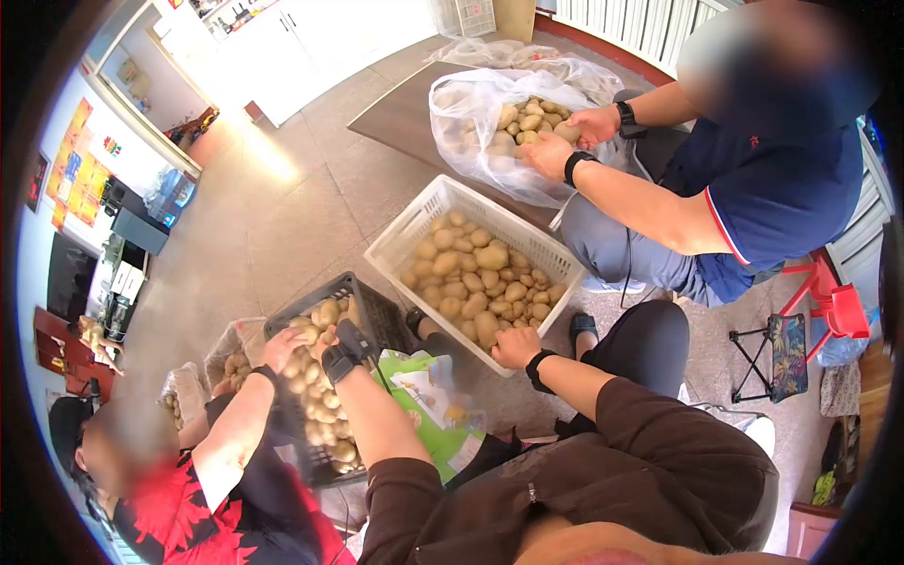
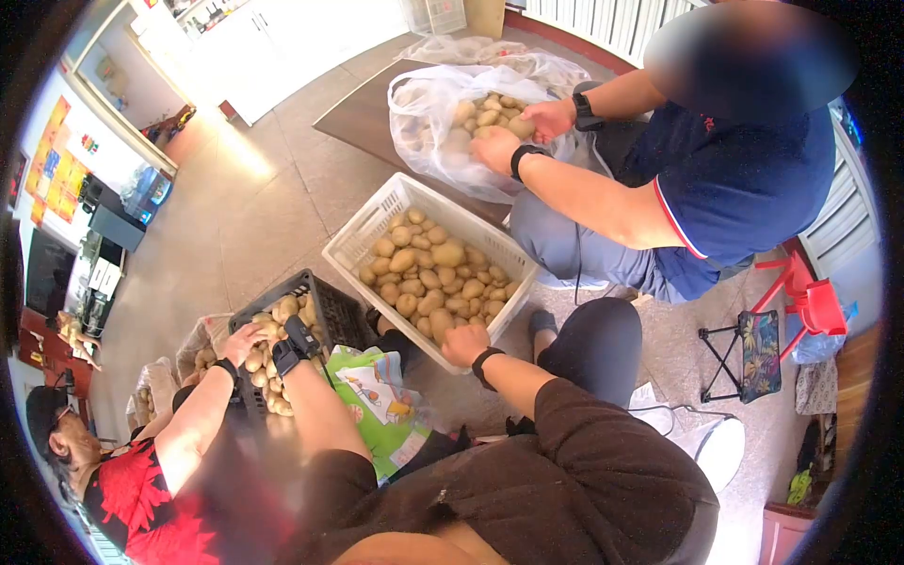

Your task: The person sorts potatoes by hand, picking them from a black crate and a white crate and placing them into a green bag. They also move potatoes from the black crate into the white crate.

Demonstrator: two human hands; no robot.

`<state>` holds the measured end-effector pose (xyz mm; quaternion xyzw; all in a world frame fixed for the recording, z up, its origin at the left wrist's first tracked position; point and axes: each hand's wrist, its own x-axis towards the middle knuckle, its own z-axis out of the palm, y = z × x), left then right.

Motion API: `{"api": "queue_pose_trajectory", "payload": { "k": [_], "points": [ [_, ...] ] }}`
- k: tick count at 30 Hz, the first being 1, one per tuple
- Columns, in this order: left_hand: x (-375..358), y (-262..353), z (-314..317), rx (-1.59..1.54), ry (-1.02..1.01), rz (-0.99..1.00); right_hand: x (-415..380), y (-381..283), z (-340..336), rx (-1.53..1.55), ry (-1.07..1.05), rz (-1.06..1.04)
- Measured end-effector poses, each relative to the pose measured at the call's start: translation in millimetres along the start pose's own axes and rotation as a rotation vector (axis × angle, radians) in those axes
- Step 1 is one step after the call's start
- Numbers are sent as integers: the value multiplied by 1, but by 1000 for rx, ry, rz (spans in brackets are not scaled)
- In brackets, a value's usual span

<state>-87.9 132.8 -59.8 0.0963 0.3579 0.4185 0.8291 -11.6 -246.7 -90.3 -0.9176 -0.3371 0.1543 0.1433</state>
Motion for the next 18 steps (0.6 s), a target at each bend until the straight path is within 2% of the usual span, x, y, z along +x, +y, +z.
{"api": "queue_pose_trajectory", "payload": {
  "k": [10, 15, 16, 18],
  "points": [
    [-9, 2, 0, 44, -40, -65, 1, 8, 6, 49, 12, -15],
    [-8, -7, 2, 37, -91, -158, 2, 8, 6, 25, -44, -10],
    [-6, -8, 1, 28, -112, -188, 7, 14, 19, 32, 21, -41],
    [-1, -10, 1, 7, -166, -263, 17, 21, 31, 77, -1, -18]
  ]
}}
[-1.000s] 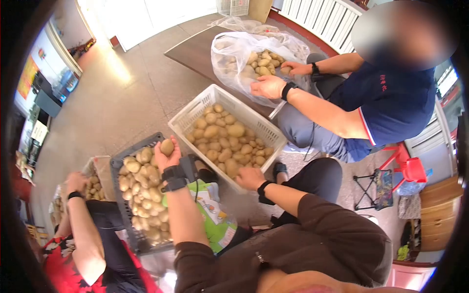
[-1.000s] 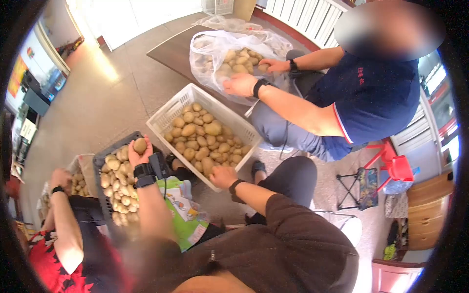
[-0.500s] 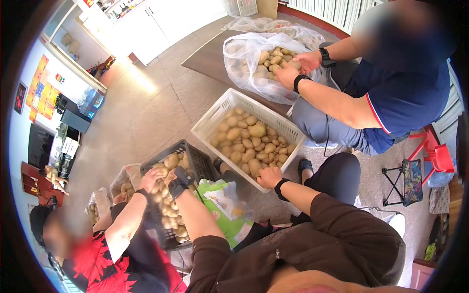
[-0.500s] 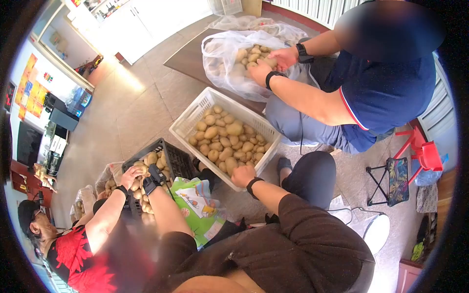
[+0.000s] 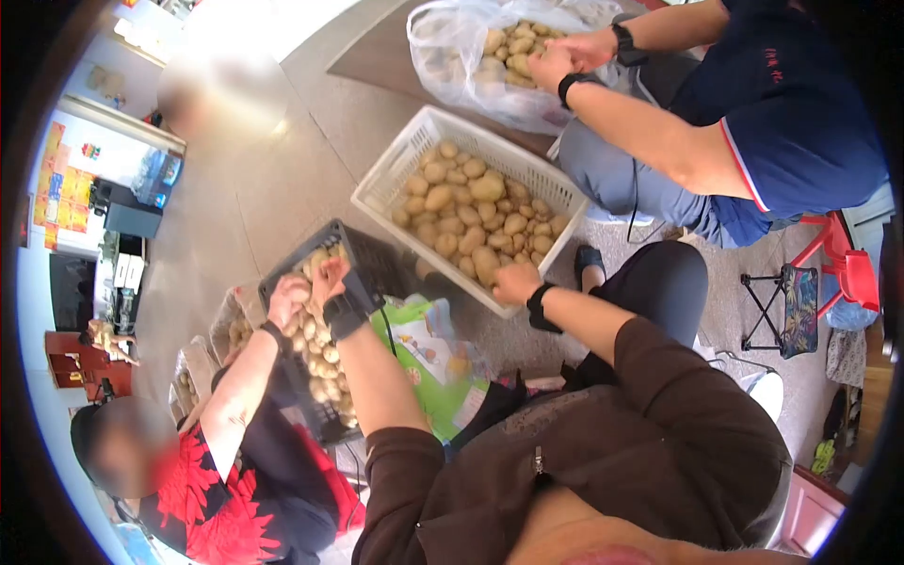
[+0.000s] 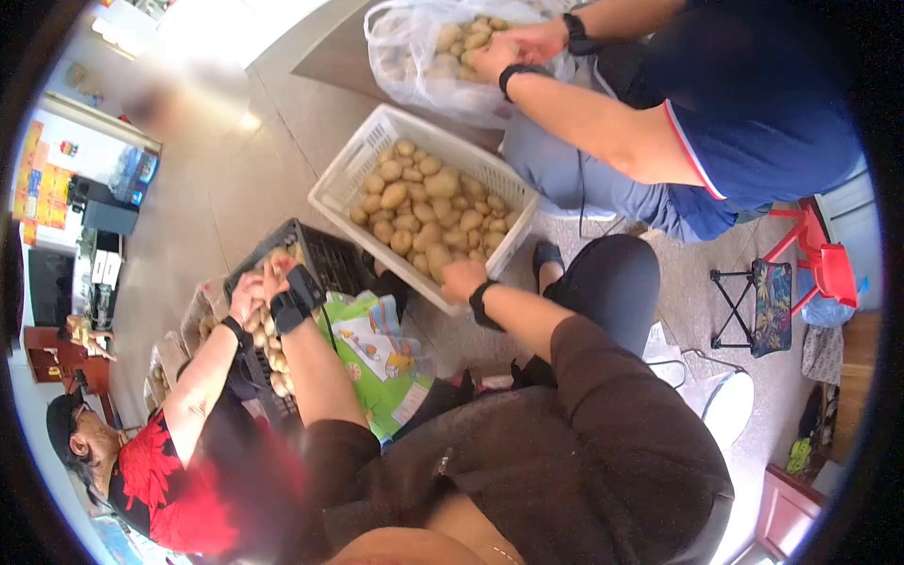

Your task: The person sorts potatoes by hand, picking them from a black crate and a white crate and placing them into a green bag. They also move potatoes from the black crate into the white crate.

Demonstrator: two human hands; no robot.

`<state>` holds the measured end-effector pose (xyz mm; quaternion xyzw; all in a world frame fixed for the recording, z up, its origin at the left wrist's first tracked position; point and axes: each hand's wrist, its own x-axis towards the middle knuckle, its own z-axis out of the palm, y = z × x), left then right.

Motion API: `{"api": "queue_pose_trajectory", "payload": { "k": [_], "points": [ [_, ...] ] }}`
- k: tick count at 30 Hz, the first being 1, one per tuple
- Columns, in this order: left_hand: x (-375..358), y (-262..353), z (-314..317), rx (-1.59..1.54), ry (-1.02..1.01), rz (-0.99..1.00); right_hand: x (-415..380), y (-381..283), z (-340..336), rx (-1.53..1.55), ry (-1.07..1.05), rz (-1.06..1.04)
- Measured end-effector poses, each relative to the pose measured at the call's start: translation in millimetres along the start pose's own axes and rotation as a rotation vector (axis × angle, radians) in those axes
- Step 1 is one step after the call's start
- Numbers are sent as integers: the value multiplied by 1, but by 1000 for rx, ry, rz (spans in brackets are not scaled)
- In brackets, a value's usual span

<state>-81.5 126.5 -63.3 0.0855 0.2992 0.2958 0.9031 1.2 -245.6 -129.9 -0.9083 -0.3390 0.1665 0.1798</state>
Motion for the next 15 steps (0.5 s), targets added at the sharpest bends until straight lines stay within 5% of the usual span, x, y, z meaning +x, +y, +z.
{"api": "queue_pose_trajectory", "payload": {
  "k": [3, 5, 6, 12, 15],
  "points": [
    [7, 0, 4, -67, -123, -153, 39, 19, 13, 268, -83, 19],
    [-15, -12, 28, -144, -96, -175, 61, 12, -21, 445, -423, 191],
    [-24, -19, 41, -247, -27, -184, 77, 18, -14, 647, -376, 402],
    [-50, -47, 86, -191, 8, -148, 127, 9, -12, 151, -233, 20],
    [-38, -50, 80, -187, -110, -249, 133, 7, 17, 115, -247, 108]
  ]
}}
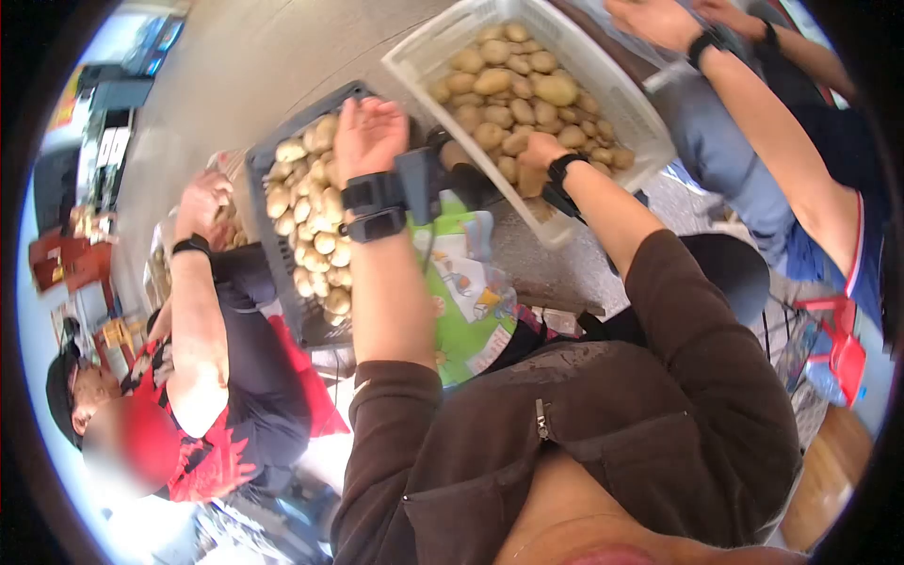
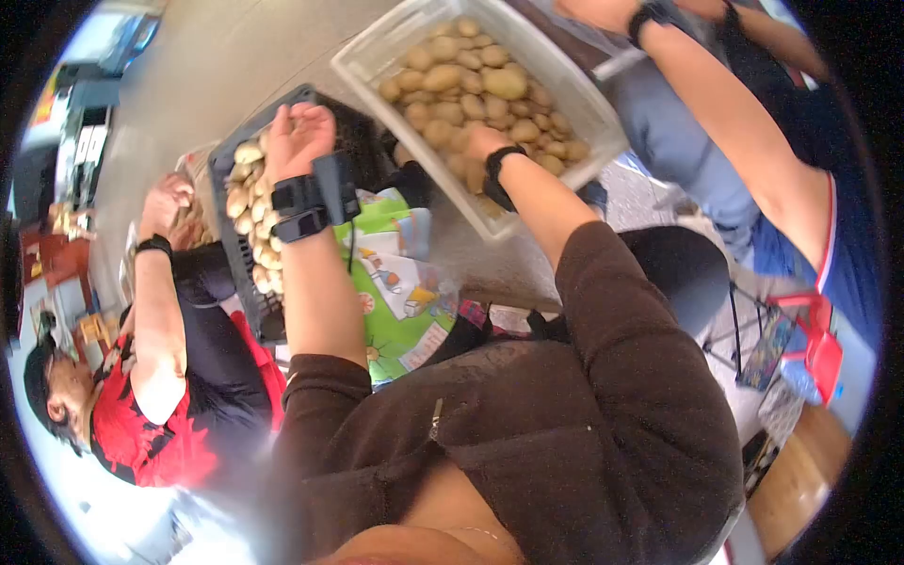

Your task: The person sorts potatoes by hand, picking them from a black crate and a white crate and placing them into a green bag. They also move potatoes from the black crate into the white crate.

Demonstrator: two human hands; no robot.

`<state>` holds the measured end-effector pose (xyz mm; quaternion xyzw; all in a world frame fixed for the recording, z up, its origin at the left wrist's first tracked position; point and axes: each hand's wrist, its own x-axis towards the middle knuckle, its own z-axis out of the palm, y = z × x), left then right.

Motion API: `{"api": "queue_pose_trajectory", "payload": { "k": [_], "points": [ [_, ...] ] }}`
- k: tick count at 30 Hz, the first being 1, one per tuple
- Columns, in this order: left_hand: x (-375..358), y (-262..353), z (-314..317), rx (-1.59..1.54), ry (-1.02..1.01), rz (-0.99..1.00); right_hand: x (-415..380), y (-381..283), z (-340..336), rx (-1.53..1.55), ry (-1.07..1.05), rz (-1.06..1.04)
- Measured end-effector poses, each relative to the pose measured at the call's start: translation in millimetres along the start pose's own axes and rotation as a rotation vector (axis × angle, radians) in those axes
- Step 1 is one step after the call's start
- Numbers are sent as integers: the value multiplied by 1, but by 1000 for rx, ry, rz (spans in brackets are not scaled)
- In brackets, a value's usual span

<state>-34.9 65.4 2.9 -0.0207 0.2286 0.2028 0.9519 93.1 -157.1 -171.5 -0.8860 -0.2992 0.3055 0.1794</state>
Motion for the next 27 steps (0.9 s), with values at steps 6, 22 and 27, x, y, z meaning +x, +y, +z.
{"api": "queue_pose_trajectory", "payload": {
  "k": [6, 22, 27],
  "points": [
    [14, -9, -15, 62, -132, 169, 20, -16, 31, -148, -243, 109],
    [-1, -26, -1, -1, 109, 200, 24, 12, 26, 131, -194, 152],
    [6, -34, -12, 224, 179, 146, 1, -37, -50, 736, 76, 98]
  ]
}}
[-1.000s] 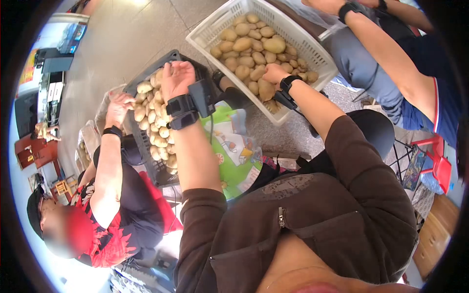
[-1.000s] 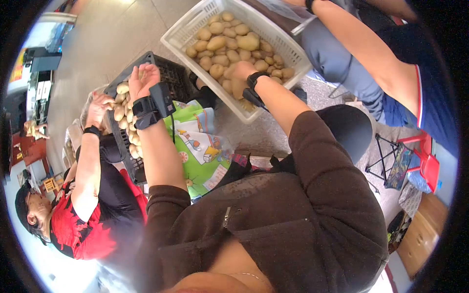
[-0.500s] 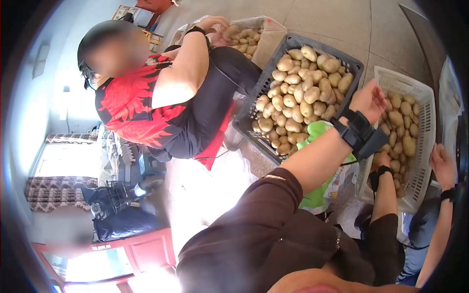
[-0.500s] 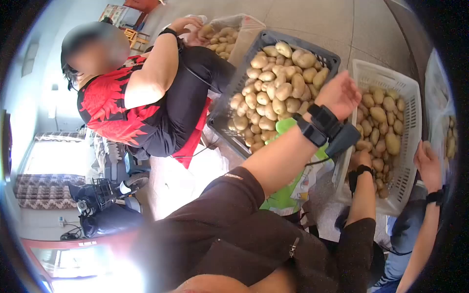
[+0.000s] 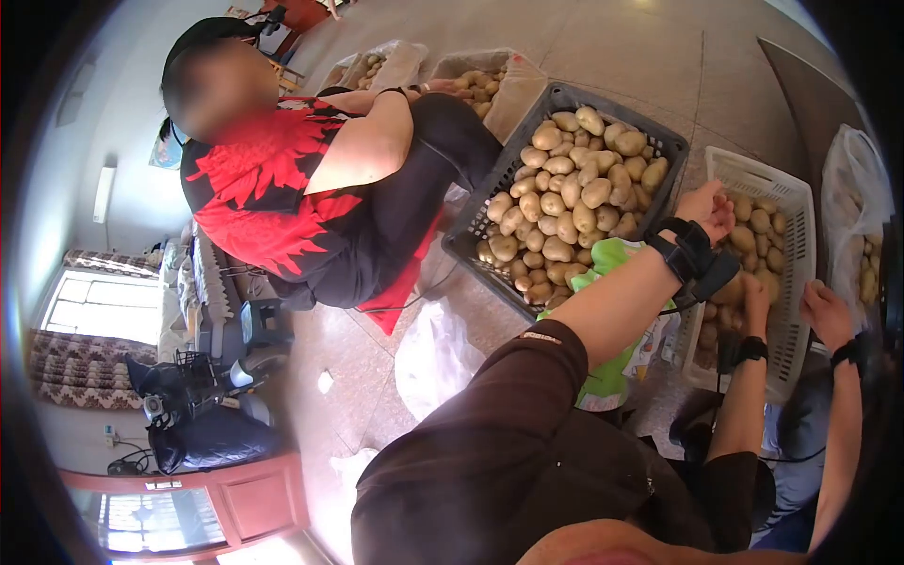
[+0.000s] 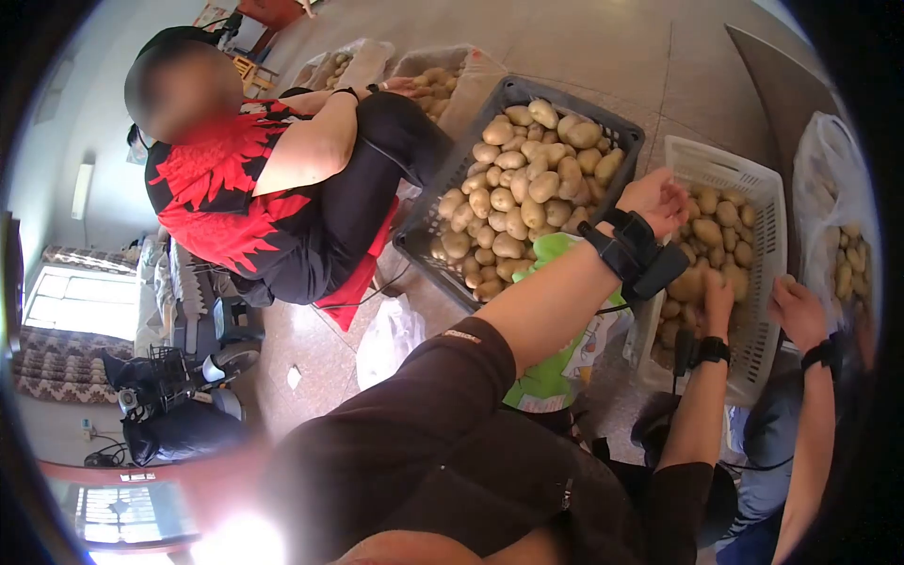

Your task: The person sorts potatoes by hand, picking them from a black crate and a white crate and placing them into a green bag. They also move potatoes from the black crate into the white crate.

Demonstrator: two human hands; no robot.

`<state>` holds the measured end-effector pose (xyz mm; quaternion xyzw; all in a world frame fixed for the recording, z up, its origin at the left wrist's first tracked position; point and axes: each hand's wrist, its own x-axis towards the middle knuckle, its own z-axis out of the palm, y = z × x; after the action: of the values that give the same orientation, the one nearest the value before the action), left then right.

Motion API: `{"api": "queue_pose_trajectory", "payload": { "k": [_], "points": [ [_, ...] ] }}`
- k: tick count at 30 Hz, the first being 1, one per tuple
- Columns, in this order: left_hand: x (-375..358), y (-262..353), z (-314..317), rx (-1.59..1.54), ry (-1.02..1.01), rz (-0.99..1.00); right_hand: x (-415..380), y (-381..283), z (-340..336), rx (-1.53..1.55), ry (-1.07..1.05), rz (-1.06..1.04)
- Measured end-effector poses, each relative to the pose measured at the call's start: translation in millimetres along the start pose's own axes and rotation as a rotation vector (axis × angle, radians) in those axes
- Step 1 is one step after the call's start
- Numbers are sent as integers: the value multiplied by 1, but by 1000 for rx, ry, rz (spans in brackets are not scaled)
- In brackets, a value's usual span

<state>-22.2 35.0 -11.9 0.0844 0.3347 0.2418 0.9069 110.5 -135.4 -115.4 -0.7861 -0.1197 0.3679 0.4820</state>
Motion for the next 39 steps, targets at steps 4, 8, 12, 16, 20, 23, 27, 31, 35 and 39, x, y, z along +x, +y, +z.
{"api": "queue_pose_trajectory", "payload": {
  "k": [4, 8, 12, 16, 20, 23, 27, 31, 35, 39],
  "points": [
    [-21, -9, 24, 271, 130, -141, -47, -80, 8, 107, 142, -391],
    [-38, -19, 29, -37, -163, -265, -114, -128, 24, 151, -7, -724],
    [0, -3, 1, -244, -158, -212, -111, -65, 11, -81, 107, -588],
    [-3, 18, 1, -440, 75, 99, -108, 58, 11, -677, 308, -736],
    [6, 33, -11, -348, 430, 306, -146, 66, 23, -818, 197, -608],
    [9, 39, -29, -59, 481, 404, -145, 64, 25, -911, 224, -481],
    [44, 51, -72, 250, 429, 598, -147, 67, 25, -922, 237, -497],
    [21, 66, -67, -27, 460, 591, -143, 75, 25, -913, 241, -473],
    [-3, 87, -65, -416, 616, 650, -141, 71, 25, -926, 211, -474],
    [4, 89, -69, -638, 672, 667, -146, 59, 27, -968, 195, -431]
  ]
}}
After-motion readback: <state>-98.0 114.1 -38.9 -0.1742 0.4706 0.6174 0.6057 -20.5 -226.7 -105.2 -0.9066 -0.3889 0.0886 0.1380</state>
